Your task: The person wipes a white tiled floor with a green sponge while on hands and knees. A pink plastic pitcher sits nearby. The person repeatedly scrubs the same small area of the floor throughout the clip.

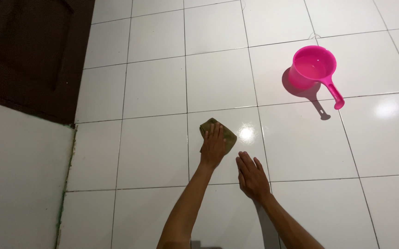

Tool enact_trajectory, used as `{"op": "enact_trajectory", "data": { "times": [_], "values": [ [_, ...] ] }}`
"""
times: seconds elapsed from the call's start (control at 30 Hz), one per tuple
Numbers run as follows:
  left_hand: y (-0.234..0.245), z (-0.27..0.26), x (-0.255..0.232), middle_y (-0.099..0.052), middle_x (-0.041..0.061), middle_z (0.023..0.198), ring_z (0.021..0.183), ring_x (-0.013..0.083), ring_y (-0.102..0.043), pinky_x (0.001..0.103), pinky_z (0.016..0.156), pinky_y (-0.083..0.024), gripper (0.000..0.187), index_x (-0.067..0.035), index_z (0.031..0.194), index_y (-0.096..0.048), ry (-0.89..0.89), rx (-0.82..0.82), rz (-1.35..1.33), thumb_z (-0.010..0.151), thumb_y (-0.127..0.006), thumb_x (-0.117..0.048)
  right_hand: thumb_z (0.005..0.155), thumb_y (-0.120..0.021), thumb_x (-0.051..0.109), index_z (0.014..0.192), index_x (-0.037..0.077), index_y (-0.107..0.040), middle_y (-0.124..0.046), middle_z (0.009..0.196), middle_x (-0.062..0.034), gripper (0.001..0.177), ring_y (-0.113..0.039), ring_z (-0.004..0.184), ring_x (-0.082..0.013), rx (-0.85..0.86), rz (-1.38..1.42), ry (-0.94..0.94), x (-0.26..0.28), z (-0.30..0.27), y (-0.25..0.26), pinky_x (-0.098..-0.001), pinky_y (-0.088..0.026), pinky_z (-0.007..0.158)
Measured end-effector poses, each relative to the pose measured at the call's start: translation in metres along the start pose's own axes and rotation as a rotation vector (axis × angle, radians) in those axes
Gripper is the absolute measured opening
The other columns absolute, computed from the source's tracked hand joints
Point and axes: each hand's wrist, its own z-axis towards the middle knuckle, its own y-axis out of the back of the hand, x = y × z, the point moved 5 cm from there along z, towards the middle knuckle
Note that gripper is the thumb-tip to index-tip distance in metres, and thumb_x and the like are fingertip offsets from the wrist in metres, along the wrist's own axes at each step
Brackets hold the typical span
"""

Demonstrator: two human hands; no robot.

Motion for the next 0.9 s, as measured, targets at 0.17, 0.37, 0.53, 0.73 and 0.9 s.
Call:
{"op": "enact_trajectory", "data": {
  "times": [0.17,0.37,0.53,0.73,0.9],
  "values": [
    [-0.001,-0.026,-0.005,-0.037,0.02,0.161,0.15,0.0361,-0.034,0.055,0.117,-0.036,0.05,0.0,0.15,-0.042,0.004,0.03,-0.012,0.107,-0.04,-0.024,0.1,-0.046,0.023,0.141,0.014,-0.055,-0.05,0.154,-0.0083,0.042,-0.045,0.147,-0.0206,-0.031,-0.006,0.0,0.004,0.0,0.002,-0.0441,-0.03,0.121],
    [-0.002,-0.018,-0.004,-0.039,0.021,0.159,0.149,0.0373,-0.036,0.057,0.115,-0.038,0.05,0.001,0.15,-0.043,0.035,0.039,-0.013,0.105,-0.043,-0.023,0.101,-0.045,0.022,0.143,0.014,-0.053,-0.048,0.156,-0.0074,0.044,-0.042,0.149,-0.0205,0.043,0.019,-0.037,0.004,-0.007,-0.002,-0.045,-0.029,0.122],
    [-0.01,0.014,0.008,-0.039,0.022,0.158,0.149,0.0382,-0.035,0.058,0.115,-0.038,0.05,0.001,0.15,-0.044,0.064,0.076,-0.034,0.106,-0.042,-0.024,0.102,-0.044,0.023,0.144,0.016,-0.051,-0.046,0.157,-0.0065,0.043,-0.04,0.149,-0.0188,0.051,-0.004,-0.039,0.0,-0.002,-0.003,-0.0437,-0.026,0.124],
    [-0.011,0.019,0.009,-0.042,0.023,0.157,0.148,0.0394,-0.037,0.059,0.115,-0.039,0.046,0.002,0.147,-0.047,0.067,0.091,-0.063,0.108,-0.04,-0.021,0.103,-0.04,0.025,0.144,0.016,-0.051,-0.046,0.157,-0.0065,0.043,-0.039,0.15,-0.0182,0.036,-0.028,-0.006,-0.001,0.001,-0.002,-0.0426,-0.023,0.124],
    [-0.02,0.009,0.01,-0.042,0.023,0.156,0.148,0.0401,-0.036,0.059,0.114,-0.039,0.047,0.003,0.147,-0.047,0.058,0.091,-0.067,0.108,-0.04,-0.021,0.102,-0.042,0.024,0.143,0.017,-0.05,-0.046,0.157,-0.0062,0.043,-0.04,0.15,-0.0181,-0.012,-0.058,0.007,0.002,-0.002,0.0,-0.0411,-0.023,0.125]
  ]
}}
